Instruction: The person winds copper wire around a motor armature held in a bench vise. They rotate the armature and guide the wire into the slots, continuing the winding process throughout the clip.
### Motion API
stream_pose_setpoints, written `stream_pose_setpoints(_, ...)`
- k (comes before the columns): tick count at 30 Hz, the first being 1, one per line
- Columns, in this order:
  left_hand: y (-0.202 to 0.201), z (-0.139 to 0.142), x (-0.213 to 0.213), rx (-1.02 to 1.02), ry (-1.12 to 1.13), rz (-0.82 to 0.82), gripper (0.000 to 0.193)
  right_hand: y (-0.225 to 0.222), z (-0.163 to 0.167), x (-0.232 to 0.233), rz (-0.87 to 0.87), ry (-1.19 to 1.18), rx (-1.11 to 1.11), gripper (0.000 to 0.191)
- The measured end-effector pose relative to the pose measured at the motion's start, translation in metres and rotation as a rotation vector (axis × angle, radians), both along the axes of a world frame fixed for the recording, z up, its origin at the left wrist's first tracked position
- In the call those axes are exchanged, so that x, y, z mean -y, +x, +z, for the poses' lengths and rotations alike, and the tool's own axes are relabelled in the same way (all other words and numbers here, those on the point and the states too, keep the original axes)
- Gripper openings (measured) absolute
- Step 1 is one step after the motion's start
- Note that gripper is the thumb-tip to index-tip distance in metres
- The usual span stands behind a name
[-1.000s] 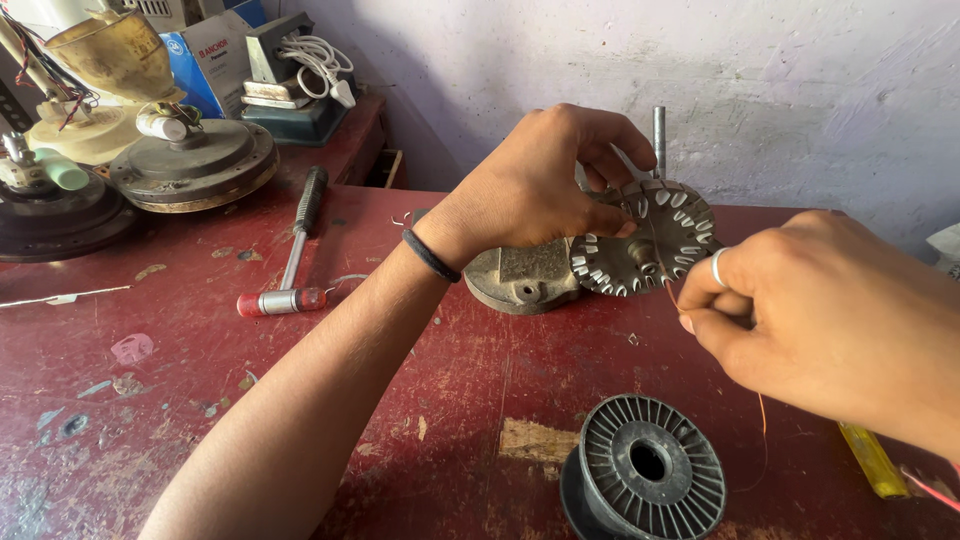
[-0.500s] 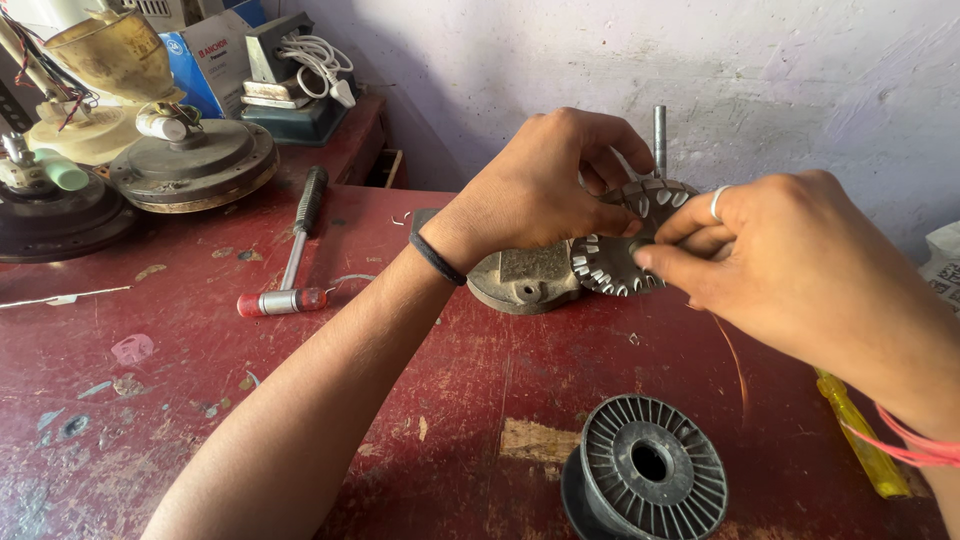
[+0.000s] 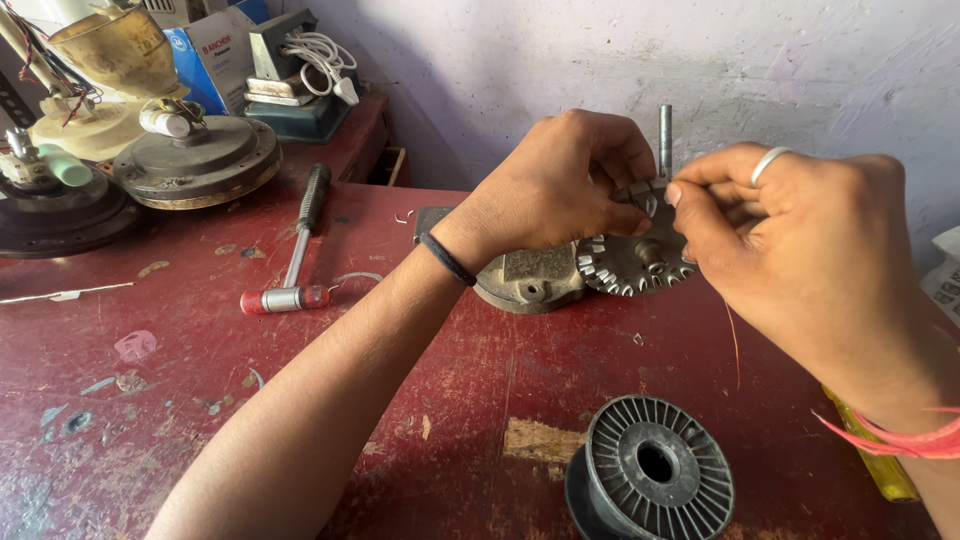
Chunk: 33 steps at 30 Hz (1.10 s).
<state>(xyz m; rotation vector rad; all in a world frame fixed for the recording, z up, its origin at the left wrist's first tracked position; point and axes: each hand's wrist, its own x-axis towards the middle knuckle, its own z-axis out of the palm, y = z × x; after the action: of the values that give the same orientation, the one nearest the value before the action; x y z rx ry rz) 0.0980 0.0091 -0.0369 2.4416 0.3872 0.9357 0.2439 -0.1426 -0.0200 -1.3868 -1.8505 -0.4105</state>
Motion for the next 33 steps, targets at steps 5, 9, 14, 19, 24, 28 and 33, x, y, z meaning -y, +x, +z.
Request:
stream_pose_setpoints(5,0.0,-0.001,-0.001,0.003,0.003,0.003,0.033,0.0,-0.002,-0.002,0.037,0.063,0.03,0.013)
stream_pose_setpoints(9,0.001,-0.002,-0.003,-0.027,-0.031,0.017,0.032,0.008,0.0,-0.003,0.081,-0.044,0.016,0.015)
stream_pose_setpoints(14,0.001,-0.003,-0.001,-0.022,-0.034,0.042,0.036,0.01,-0.002,-0.005,-0.15,-0.244,0.051,0.015)
stream_pose_setpoints(19,0.0,-0.003,-0.001,-0.014,-0.004,0.032,0.041,0.007,-0.003,-0.004,-0.051,-0.169,0.048,0.012)
stream_pose_setpoints(24,-0.001,-0.004,-0.002,-0.036,-0.062,0.022,0.038,0.006,-0.004,-0.004,-0.052,-0.142,0.08,0.013)
stream_pose_setpoints(28,0.001,-0.004,-0.003,-0.047,-0.136,0.015,0.038,0.006,-0.004,-0.004,-0.064,-0.129,0.087,0.013)
stream_pose_setpoints(33,0.002,-0.004,-0.004,-0.002,-0.02,0.039,0.042,0.006,-0.005,-0.002,-0.053,-0.131,0.079,0.014)
